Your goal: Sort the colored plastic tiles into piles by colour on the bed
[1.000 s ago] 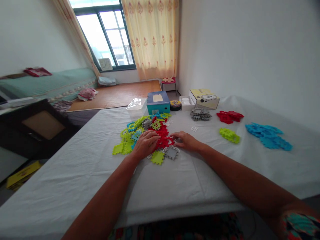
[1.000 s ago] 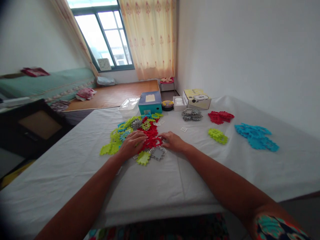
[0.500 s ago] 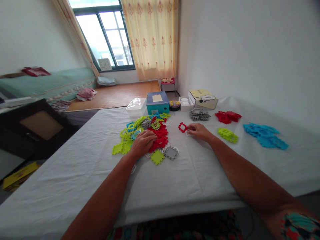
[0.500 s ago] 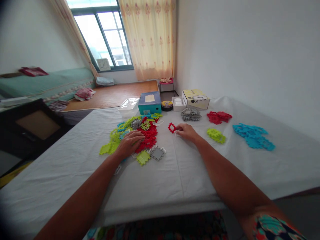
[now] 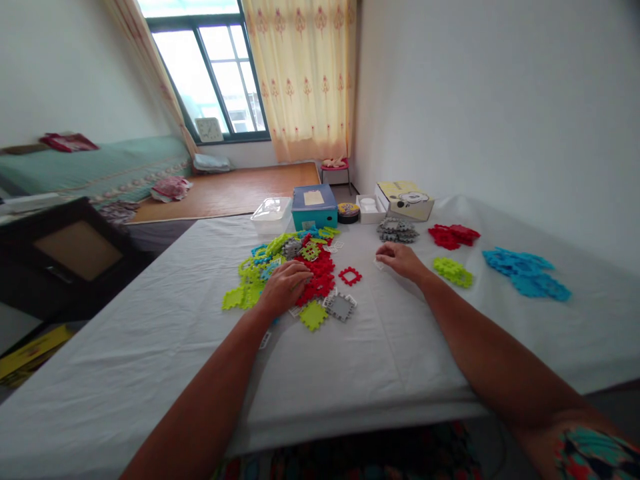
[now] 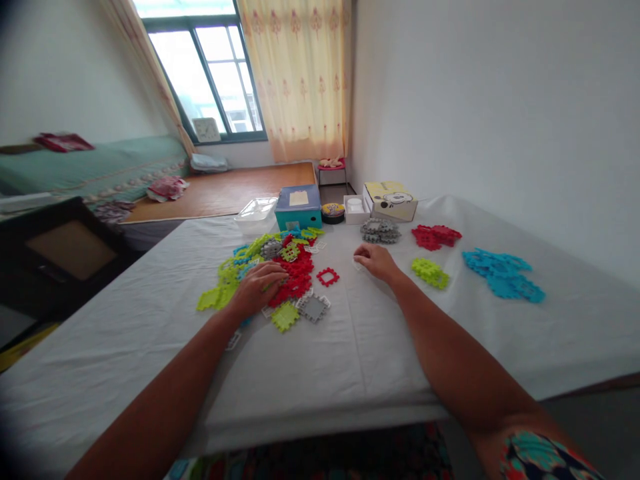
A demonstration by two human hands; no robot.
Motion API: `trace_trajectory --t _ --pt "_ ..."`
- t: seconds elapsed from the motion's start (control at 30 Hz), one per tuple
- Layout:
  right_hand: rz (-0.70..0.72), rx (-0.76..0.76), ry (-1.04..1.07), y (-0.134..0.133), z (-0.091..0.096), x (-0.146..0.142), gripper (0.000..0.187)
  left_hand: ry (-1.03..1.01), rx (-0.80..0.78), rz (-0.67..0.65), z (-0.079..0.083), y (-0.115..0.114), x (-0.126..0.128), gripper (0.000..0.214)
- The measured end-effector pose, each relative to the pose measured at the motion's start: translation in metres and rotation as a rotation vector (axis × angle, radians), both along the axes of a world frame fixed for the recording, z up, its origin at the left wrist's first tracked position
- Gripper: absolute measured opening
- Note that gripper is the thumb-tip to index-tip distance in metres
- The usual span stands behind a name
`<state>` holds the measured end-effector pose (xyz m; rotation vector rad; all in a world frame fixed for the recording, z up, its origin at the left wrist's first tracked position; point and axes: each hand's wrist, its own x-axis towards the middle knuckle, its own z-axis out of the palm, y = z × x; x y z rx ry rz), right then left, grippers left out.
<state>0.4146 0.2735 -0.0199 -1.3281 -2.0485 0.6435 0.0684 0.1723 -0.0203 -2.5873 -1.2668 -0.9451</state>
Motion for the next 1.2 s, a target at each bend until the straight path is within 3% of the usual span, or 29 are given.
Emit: trace_trajectory --t 0.07,0.17,0.33,0.43,0.5,0.63,0.8,0.93,1.0,1.1,1.2 --pt "-0.085 0.121 -0.118 0.003 0.0 0.005 0.013 0.003 0.002 -0.001 0.0 0.0 0.0 0.025" --pt "-0.004 0.241 -0.196 -0.005 -0.001 -0.009 0.017 0.002 0.005 -0.011 0.001 0.0 0.0 0.026" --pt "0.279 0.12 -0.19 -0.033 -0.008 -0.05 0.025 -0.008 0.007 0.007 0.002 0.0 -0.001 0.027" --pt "0.47 -0.014 0.011 -0.045 -0.007 -0.061 0.04 -0.009 0.006 0.011 0.001 0.001 -0.002 0.026" --pt "0.52 -0.046 0.112 -0.05 -0.002 -0.062 0.04 -0.014 0.01 0.009 -0.001 0.001 -0.003 0.026" --pt "0.535 0.013 0.058 -0.062 0.009 -0.062 0.03 -0.02 0.022 0.0 -0.001 0.001 -0.003 0.024" --pt "0.768 0.18 -0.129 -0.078 0.016 -0.069 0.052 -0.011 0.027 0.009 0.001 0.0 -0.001 0.023" --pt "0.779 0.22 -0.089 -0.082 0.015 -0.075 0.028 -0.017 0.03 -0.001 0.001 0.001 -0.002 0.023" --pt "0.68 0.212 0.022 -0.082 0.013 -0.079 0.019 -0.016 0.033 -0.004 0.001 0.001 -0.002 0.023" --pt "0.538 0.256 0.166 -0.082 0.01 -0.085 0.019 -0.017 0.037 -0.008 0.001 0.001 -0.002 0.024" --pt "0.627 0.285 0.122 -0.081 0.008 -0.086 0.033 -0.027 0.033 -0.007 0.002 0.0 -0.002 0.023"
